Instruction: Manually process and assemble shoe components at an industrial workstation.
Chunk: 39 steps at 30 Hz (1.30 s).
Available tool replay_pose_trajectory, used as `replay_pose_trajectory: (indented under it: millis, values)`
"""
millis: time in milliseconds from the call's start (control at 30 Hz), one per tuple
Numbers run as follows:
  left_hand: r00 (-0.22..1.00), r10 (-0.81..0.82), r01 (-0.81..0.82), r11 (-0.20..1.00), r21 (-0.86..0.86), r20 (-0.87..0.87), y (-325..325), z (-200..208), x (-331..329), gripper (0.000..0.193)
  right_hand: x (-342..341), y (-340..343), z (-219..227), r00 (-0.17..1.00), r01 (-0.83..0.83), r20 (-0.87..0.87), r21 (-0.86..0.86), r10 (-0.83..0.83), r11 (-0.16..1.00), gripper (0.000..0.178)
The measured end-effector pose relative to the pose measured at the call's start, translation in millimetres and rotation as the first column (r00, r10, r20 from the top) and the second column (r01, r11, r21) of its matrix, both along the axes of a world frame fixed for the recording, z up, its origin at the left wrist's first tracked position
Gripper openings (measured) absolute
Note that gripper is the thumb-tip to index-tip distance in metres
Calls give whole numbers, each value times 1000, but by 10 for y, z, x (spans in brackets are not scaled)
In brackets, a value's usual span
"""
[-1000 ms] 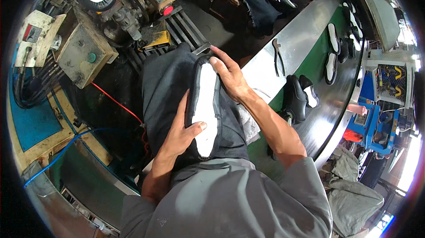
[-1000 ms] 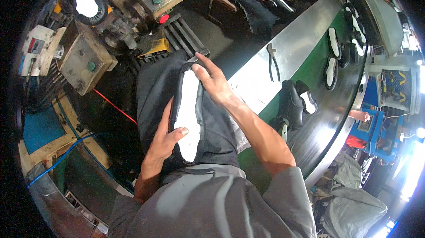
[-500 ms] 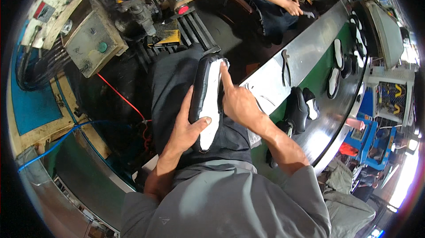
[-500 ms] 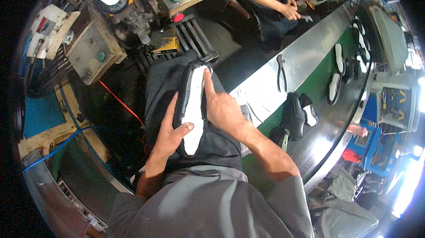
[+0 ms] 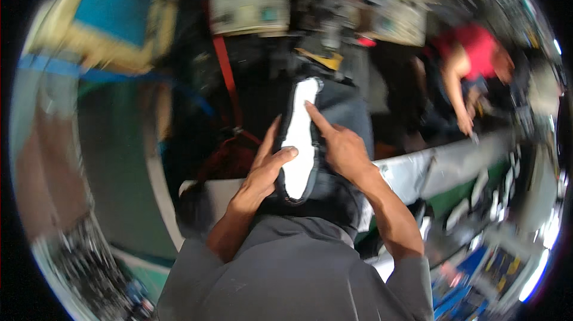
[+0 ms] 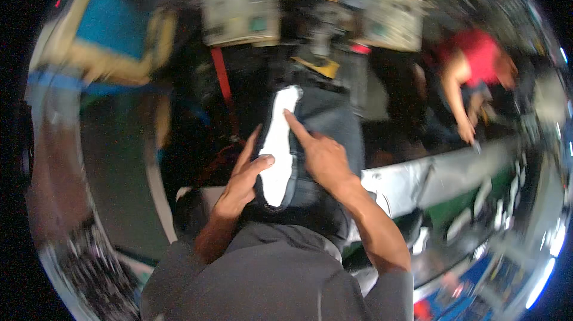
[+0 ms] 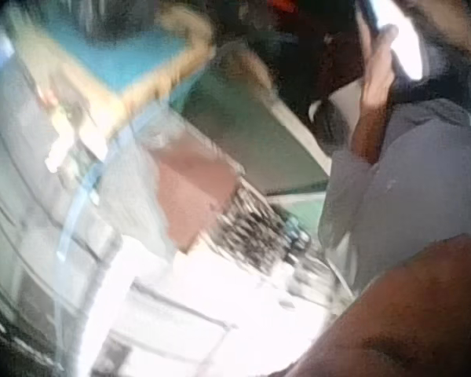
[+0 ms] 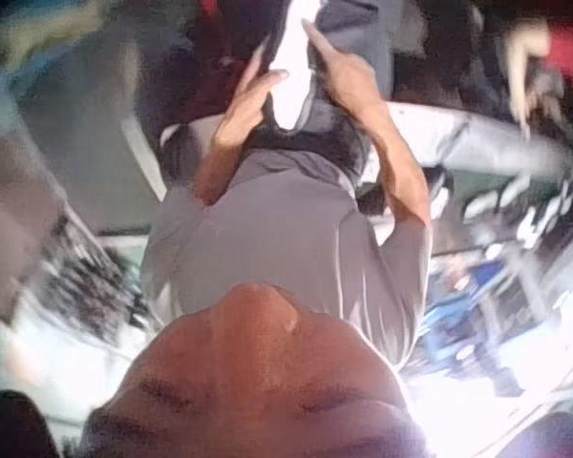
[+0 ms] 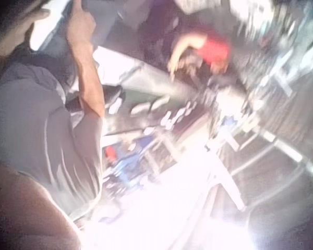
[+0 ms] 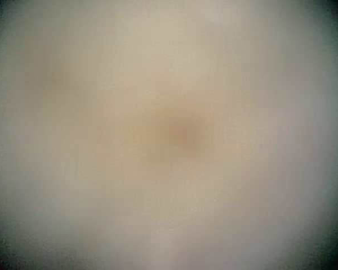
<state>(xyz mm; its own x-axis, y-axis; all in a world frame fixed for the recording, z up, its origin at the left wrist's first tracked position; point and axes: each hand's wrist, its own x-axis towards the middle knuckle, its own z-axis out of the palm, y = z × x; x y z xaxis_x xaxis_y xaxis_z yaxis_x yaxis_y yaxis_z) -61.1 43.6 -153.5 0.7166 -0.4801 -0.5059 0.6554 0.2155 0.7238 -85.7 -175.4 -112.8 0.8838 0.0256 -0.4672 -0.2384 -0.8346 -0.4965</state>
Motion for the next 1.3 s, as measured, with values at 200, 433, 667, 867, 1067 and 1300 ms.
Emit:
replay_pose_trajectory:
  millis: [200, 433, 667, 867, 1067, 1300]
  values:
    - [845, 534, -524, 839, 147, -33, 790, -2, -198, 93, -33, 217, -152, 880, -465, 181, 132, 440, 876, 88]
    - [551, 800, -794, 416, 443, 237, 2992, -204, -230, 93, 199, 531, -55, 956, -293, 115, 373, 269, 880, 68]
    - [395, 809, -800, 69, 596, 436, 4498, -706, -1804, 88, 186, 195, -158, 874, -431, 346, 226, 341, 874, 49]
    - [367, 852, -624, -73, 778, 373, 4654, -826, -3508, 90, 188, 70, -356, 896, -425, 276, 300, 349, 854, 54]
    - [440, 751, -656, -106, 747, 493, 4205, -1360, -4533, 104, 227, 194, -172, 904, -401, 278, 290, 325, 869, 57]
    - [975, 215, 45, -412, 910, 50, 4701, -826, -4038, 92, 99, 18, -126, 999, 43, -34, 799, -27, 600, 77]
